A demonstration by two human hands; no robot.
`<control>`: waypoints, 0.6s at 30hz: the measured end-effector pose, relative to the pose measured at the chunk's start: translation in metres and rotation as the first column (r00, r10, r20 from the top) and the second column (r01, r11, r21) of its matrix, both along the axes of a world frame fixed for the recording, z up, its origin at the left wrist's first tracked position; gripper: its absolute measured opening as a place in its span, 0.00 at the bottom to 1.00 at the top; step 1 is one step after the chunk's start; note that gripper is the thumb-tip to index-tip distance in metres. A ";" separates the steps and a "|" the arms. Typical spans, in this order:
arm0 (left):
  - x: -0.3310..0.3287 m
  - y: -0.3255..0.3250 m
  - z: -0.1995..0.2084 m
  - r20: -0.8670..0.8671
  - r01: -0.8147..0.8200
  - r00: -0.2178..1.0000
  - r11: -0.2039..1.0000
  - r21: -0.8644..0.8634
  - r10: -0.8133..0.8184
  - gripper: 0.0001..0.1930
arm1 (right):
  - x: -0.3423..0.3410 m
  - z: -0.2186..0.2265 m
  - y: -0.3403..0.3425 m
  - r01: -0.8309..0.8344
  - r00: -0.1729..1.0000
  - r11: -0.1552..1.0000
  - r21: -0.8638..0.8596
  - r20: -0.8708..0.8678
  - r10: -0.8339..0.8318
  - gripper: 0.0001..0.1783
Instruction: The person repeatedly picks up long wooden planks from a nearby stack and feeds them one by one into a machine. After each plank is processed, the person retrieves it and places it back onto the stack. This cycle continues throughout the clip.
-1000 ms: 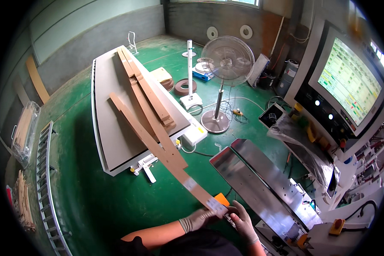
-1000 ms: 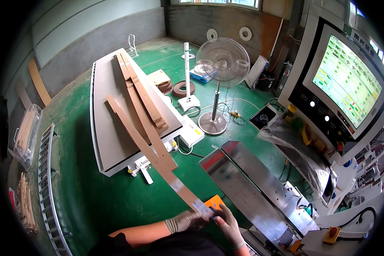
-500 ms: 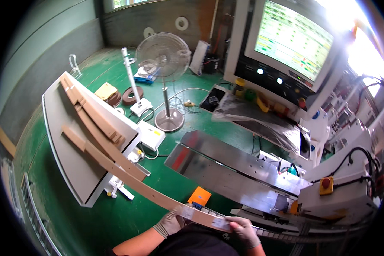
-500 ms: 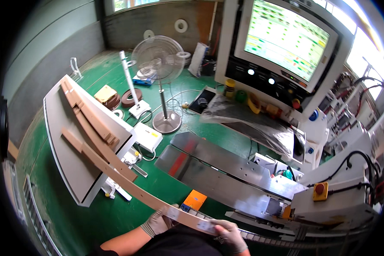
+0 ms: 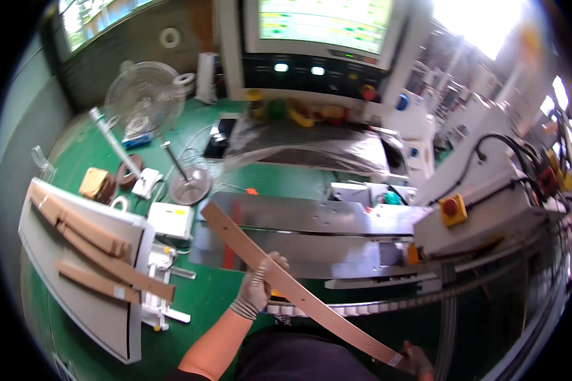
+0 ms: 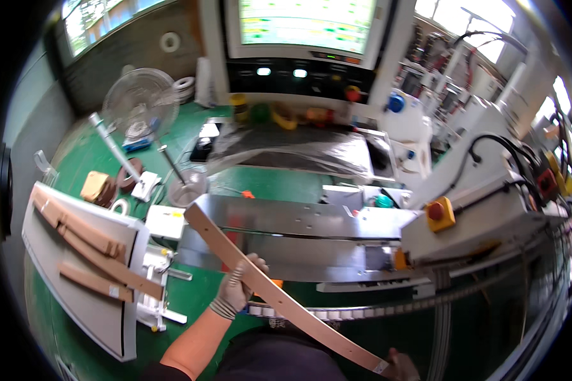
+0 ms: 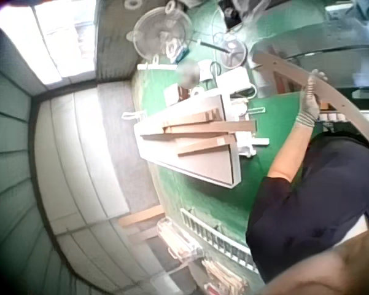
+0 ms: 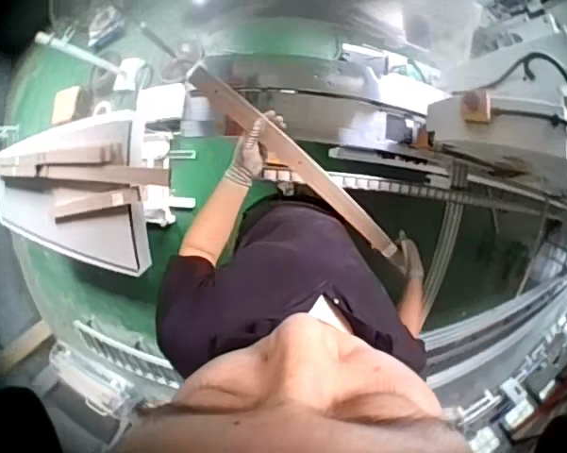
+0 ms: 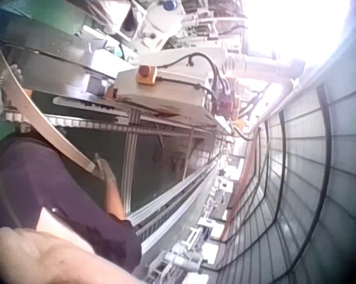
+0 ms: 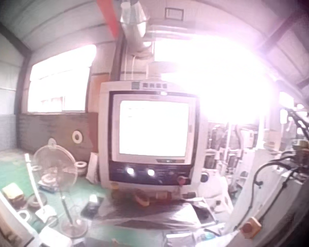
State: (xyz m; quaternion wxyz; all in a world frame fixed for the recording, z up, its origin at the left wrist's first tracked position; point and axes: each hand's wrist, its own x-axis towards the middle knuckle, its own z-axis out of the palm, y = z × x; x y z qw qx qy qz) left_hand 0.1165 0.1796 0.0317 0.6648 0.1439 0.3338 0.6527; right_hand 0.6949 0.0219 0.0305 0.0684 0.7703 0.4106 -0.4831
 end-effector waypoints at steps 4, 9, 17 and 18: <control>0.091 0.030 -0.019 -0.359 0.541 0.783 0.841 -0.009 -0.508 0.27 | -0.116 0.029 -0.005 0.202 0.910 0.978 0.051 -0.380 -0.168 0.20; 0.178 0.038 -0.024 -0.288 0.859 0.421 0.480 -0.179 -0.860 0.27 | -0.170 0.025 -0.039 0.161 0.987 0.872 0.463 -0.084 -0.138 0.31; 0.240 0.076 -0.082 -0.697 0.690 0.385 0.690 -0.218 -0.605 0.20 | -0.152 0.017 -0.053 0.144 0.974 0.858 0.492 0.084 -0.212 0.31; 0.244 0.076 -0.090 -0.743 0.677 0.383 0.714 -0.178 -0.549 0.20 | -0.149 0.015 -0.051 0.143 0.975 0.858 0.493 0.081 -0.209 0.31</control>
